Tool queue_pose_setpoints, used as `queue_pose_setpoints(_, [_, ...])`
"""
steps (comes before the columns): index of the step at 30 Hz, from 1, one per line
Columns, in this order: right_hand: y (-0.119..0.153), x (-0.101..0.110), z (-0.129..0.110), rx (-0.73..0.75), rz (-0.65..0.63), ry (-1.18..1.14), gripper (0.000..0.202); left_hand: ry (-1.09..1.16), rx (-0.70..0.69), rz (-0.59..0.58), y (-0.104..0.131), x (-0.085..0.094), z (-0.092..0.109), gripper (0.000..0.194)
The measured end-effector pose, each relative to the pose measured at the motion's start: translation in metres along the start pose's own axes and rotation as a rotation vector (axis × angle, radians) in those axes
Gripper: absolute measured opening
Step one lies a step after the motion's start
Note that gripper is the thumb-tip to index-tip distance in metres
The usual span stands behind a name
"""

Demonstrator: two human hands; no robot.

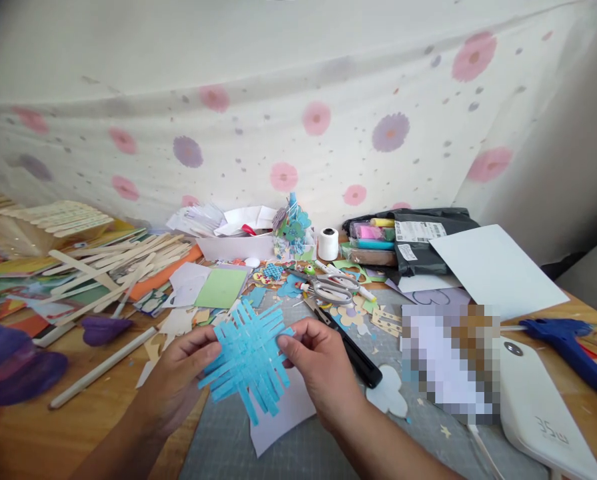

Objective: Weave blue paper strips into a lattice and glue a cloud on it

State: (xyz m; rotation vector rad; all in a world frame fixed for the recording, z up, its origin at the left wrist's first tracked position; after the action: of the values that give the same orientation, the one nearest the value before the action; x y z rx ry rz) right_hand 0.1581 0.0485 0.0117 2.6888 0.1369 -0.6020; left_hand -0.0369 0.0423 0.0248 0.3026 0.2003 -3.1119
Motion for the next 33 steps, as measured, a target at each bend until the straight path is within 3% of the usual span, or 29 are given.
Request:
queue_pose_setpoints(10, [0.002, -0.007, 0.013, -0.107, -0.181, -0.073, 0.039, -0.08, -0.06, 0.059, -0.004, 0.0, 0.0, 0.028])
queue_pose_setpoints(20, [-0.003, -0.001, 0.012, -0.024, -0.084, 0.028, 0.038, -0.056, -0.101, 0.153, -0.001, 0.0, 0.001, 0.025])
queue_pose_setpoints(33, [-0.004, 0.002, 0.009, 0.043, -0.077, 0.06, 0.034, -0.032, -0.048, 0.13, -0.002, 0.001, -0.013, 0.029])
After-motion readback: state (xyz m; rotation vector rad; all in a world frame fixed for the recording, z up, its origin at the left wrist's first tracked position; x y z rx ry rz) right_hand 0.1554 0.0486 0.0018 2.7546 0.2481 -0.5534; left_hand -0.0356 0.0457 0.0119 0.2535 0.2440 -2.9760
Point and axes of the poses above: each hand's wrist, its own y-axis away from the middle knuckle, its own x-axis out of the back of the hand, z = x × y, the point moved 7 cm from there along -y, towards the middle knuckle, and after that the axes turned 14 degrees about -x, right-handed, at the moved point
